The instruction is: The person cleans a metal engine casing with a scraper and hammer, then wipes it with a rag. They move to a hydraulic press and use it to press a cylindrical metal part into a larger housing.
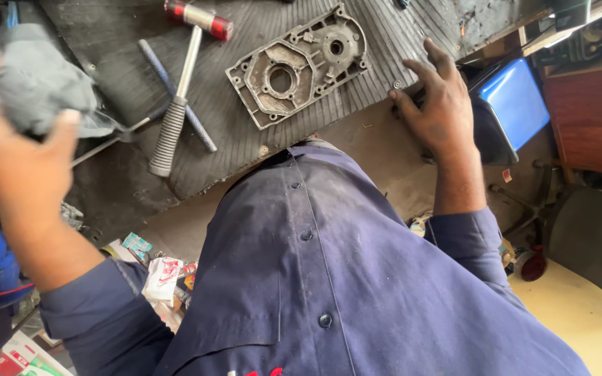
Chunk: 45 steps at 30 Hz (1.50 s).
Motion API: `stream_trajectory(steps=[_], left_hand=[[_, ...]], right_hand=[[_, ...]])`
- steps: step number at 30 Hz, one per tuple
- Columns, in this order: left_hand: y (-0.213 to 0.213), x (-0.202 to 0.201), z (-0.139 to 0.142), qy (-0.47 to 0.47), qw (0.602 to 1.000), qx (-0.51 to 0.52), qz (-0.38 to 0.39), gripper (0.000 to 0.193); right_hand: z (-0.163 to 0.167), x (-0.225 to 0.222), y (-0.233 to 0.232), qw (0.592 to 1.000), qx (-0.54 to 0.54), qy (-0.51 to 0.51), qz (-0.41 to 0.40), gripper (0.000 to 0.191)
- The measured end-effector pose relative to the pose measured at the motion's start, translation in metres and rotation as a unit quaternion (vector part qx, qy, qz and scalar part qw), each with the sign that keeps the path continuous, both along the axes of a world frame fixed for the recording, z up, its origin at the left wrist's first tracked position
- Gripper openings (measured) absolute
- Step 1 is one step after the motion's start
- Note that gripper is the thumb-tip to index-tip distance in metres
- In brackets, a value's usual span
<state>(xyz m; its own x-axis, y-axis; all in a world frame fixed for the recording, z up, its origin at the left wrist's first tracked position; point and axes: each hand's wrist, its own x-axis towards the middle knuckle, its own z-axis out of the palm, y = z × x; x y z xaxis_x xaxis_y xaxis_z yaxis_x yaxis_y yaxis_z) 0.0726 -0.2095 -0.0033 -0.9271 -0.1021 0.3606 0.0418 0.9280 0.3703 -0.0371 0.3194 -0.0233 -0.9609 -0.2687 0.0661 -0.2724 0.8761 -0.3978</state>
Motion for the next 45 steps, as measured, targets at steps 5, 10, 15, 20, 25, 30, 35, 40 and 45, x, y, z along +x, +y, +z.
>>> stream_trajectory(steps=[5,10,15,20,25,30,35,40,45], left_hand=[[0.057,-0.026,-0.018,-0.124,0.988,0.087,0.031,0.027],[0.091,-0.037,-0.041,-0.143,0.983,-0.113,-0.001,0.031],[0.117,-0.044,-0.041,-0.196,0.964,-0.178,0.009,0.043],[0.156,-0.058,-0.023,-0.164,0.959,-0.223,0.058,0.029],[0.197,-0.058,0.004,-0.187,0.978,-0.037,0.089,0.026],[0.276,-0.047,0.008,-0.275,0.912,0.271,0.136,0.031],[0.328,-0.046,0.002,-0.210,0.957,0.200,0.023,0.029],[0.342,-0.027,-0.003,0.005,0.969,0.234,-0.078,0.025],[0.353,-0.041,-0.034,-0.133,0.981,0.137,-0.028,0.024]], right_hand=[[-0.001,-0.018,-0.002,0.999,-0.015,0.001,0.041,0.050],[-0.001,-0.044,-0.002,0.993,-0.023,-0.005,0.120,0.066],[-0.008,-0.099,-0.003,0.955,0.008,0.009,0.296,0.108],[-0.016,-0.157,0.004,0.913,-0.005,-0.034,0.406,0.130],[-0.028,-0.186,0.012,0.879,-0.018,-0.041,0.474,0.125],[-0.049,-0.187,0.025,0.880,-0.121,-0.090,0.450,0.119],[-0.082,-0.169,0.034,0.858,-0.299,-0.094,0.406,0.133],[-0.106,-0.169,0.036,0.823,-0.373,-0.107,0.415,0.141],[-0.107,-0.175,0.036,0.818,-0.370,-0.057,0.437,0.142]])
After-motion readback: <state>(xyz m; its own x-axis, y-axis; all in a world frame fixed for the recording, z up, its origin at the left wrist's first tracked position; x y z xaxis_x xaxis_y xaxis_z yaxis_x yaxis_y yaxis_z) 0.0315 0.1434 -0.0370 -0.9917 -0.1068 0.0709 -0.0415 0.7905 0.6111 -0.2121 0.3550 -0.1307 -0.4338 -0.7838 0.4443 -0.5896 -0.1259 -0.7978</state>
